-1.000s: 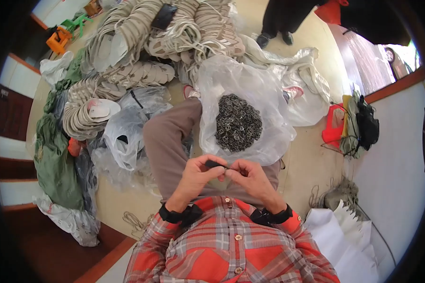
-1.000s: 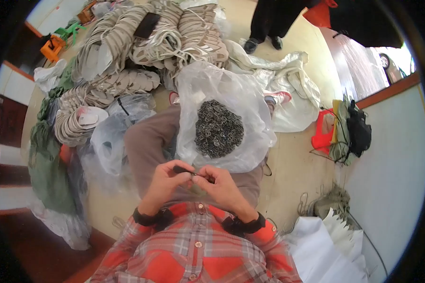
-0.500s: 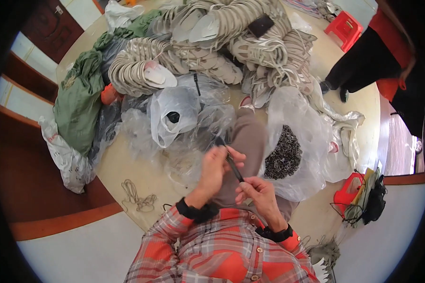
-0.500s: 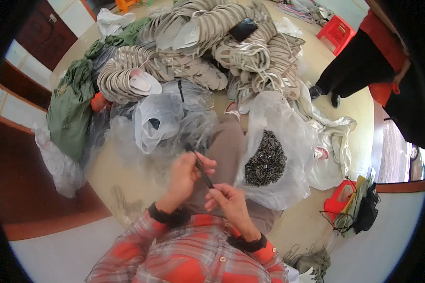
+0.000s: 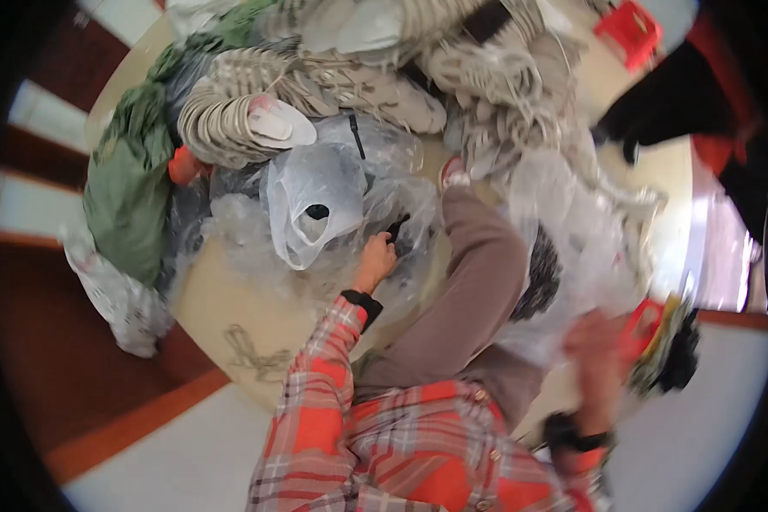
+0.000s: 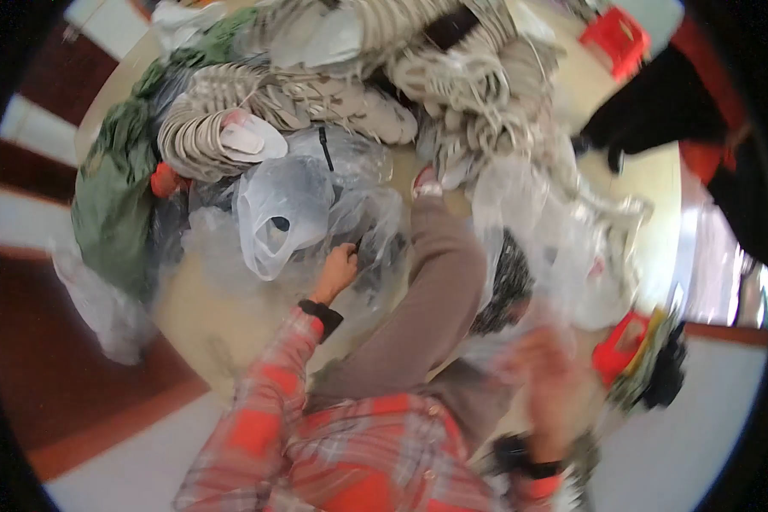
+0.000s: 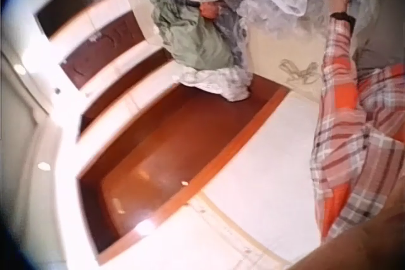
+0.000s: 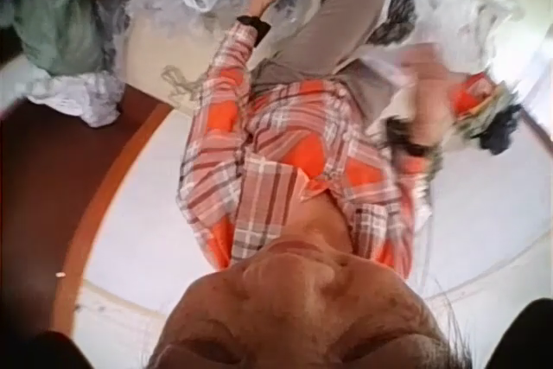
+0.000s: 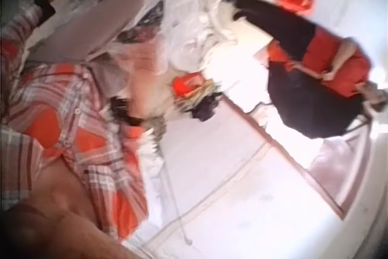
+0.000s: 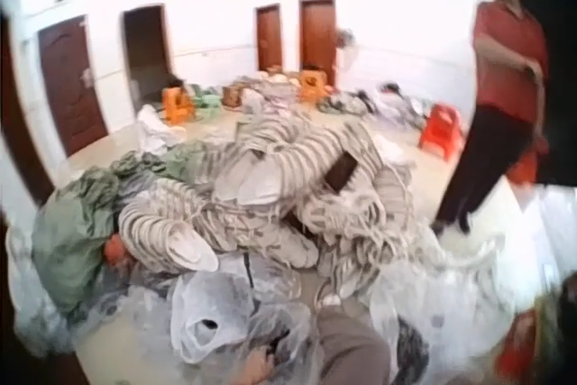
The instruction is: The recorder is sorting small black plastic shoe components from a large bag while sitting on the floor.
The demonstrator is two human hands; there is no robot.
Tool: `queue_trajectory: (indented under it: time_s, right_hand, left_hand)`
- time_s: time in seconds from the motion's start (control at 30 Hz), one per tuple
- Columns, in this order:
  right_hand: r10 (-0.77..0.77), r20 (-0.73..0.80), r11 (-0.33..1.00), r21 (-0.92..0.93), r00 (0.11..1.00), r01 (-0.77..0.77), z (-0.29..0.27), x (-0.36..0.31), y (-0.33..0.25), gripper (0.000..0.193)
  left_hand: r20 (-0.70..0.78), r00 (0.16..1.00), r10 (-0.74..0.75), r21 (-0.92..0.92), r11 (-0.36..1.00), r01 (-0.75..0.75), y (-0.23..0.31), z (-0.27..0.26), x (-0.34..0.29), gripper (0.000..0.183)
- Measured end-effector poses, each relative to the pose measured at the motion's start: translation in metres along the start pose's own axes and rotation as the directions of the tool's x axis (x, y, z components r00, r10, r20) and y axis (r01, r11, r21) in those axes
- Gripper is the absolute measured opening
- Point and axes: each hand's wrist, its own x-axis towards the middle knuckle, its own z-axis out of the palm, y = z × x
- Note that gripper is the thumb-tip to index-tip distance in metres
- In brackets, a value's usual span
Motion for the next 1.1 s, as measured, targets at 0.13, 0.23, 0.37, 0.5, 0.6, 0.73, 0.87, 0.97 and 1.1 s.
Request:
queue_trajectory:
  time_s: [0.13,0.23,0.37,0.5,0.6,0.73,0.87,0.97,1.1]
  right_hand:
    - [-0.116,-0.298,0.976,0.141,0.948,0.164,-0.009,-0.034,-0.022,0.010]
    - [-0.388,-0.422,0.858,0.158,0.819,0.488,-0.033,-0.007,-0.051,0.004]
    - [-0.082,-0.311,0.918,0.347,0.947,0.194,-0.012,0.025,-0.032,0.017]
    - [0.214,-0.028,0.933,0.302,0.976,-0.196,0.029,0.034,-0.006,0.017]
    - [0.217,0.044,0.884,0.415,0.975,-0.216,0.023,0.027,0.023,0.020]
    - [0.225,0.023,0.806,0.557,0.974,-0.200,0.006,0.010,0.037,0.021]
    - [0.176,-0.152,0.901,0.422,0.973,-0.097,0.031,0.021,0.039,0.014]
    - [0.187,-0.014,0.828,0.540,0.982,-0.150,0.017,0.018,0.019,0.014]
    - [0.145,-0.074,0.832,0.549,0.987,-0.081,0.013,0.014,0.030,0.015]
  left_hand:
    - [-0.226,0.901,-0.369,-0.564,0.804,0.188,0.007,-0.066,-0.058,0.016]
    - [-0.475,0.746,-0.467,-0.569,0.810,0.144,-0.028,-0.082,-0.050,0.014]
    - [-0.314,0.922,-0.227,-0.488,0.872,0.048,-0.046,-0.074,0.038,0.017]
    - [0.189,0.977,-0.101,0.600,0.799,-0.033,-0.200,-0.027,0.091,0.036]
    - [-0.711,0.539,0.452,0.162,0.850,-0.501,-0.184,0.011,0.143,0.047]
    - [-0.658,0.643,0.393,0.156,0.906,-0.394,-0.169,-0.046,0.214,0.040]
    - [-0.526,0.799,0.292,0.023,0.944,-0.330,-0.089,-0.106,0.117,0.034]
    - [-0.426,0.884,0.192,0.158,0.978,-0.136,-0.219,-0.120,0.086,0.031]
    - [-0.035,0.987,-0.158,-0.256,0.956,0.144,-0.067,-0.220,0.075,0.026]
